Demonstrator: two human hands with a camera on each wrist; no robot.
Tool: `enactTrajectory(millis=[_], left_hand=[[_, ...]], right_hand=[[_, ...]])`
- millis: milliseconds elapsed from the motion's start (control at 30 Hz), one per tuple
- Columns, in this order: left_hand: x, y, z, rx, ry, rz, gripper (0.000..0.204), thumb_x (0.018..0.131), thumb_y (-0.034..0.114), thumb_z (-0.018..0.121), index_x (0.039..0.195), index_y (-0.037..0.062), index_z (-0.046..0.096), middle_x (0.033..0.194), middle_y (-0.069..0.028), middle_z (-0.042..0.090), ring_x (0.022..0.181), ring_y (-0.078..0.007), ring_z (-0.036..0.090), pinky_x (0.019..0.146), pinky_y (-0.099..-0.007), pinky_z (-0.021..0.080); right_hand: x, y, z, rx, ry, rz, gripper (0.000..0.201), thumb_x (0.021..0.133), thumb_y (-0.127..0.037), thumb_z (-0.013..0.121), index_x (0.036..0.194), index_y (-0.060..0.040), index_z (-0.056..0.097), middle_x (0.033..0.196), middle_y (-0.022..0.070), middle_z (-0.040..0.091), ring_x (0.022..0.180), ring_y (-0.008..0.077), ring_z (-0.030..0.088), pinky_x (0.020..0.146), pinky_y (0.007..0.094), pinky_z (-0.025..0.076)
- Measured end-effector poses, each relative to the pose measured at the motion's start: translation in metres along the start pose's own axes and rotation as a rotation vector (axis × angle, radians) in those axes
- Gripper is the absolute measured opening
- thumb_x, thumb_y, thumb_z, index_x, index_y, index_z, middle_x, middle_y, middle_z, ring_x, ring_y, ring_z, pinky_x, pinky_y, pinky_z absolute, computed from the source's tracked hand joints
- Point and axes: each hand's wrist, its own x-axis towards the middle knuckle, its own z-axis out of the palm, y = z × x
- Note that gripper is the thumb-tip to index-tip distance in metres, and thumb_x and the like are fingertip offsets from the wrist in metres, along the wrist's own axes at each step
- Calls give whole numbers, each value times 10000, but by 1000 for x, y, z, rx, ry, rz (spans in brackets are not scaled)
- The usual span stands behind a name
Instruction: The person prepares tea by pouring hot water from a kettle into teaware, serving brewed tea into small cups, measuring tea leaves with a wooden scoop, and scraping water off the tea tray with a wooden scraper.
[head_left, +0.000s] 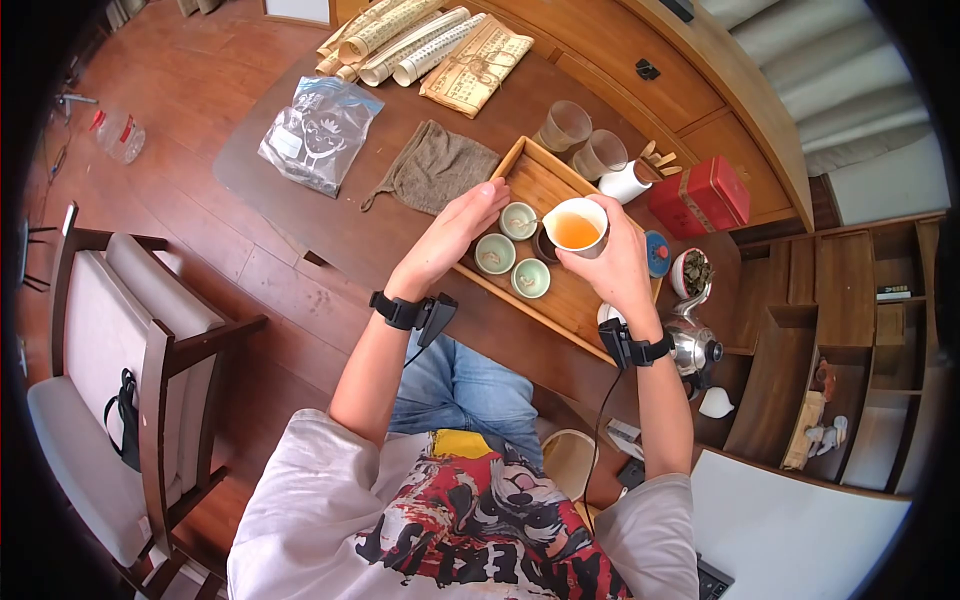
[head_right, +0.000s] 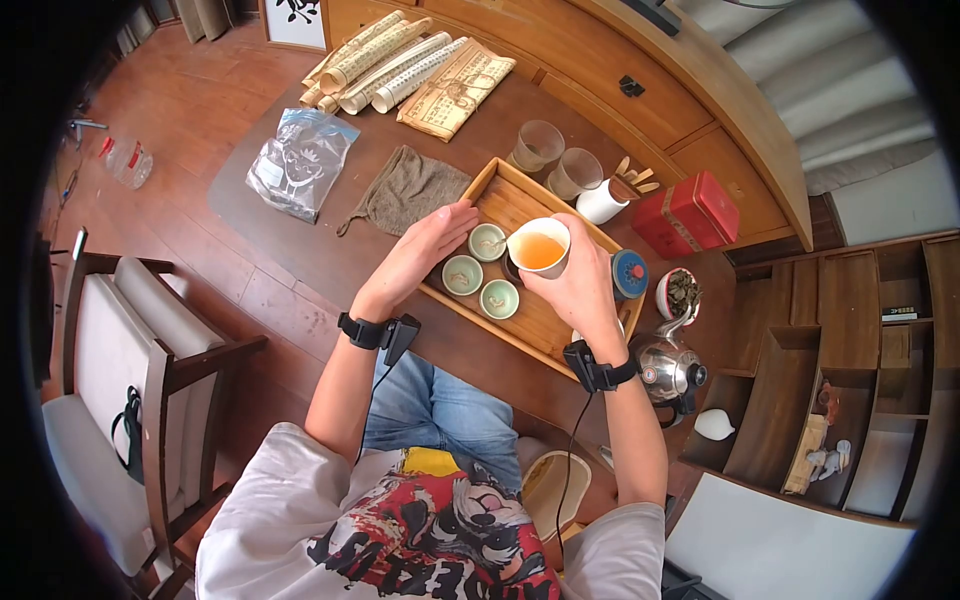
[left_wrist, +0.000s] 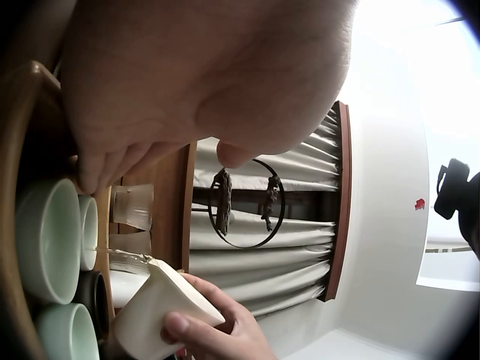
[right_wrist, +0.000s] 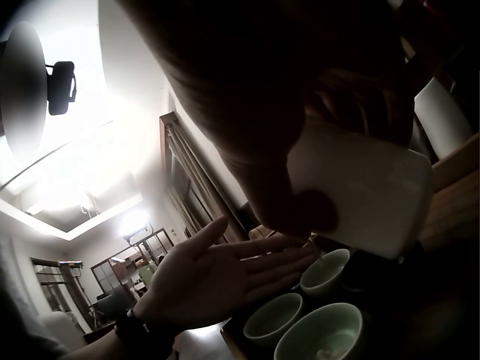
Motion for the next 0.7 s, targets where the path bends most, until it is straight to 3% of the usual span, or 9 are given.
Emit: enactTrajectory(millis=[700], left_hand=[[2,-6,-8,-211,-13,28,708,1230,402,398,1650,-164,329,1714,-306,408,1608,-356,427,1360,-453,348]], right_hand=[[3,-1,1,-40,-11,-2,726,754,-185,933,1380,7,621,1206,238,783,1128,412,770,994,473,605]])
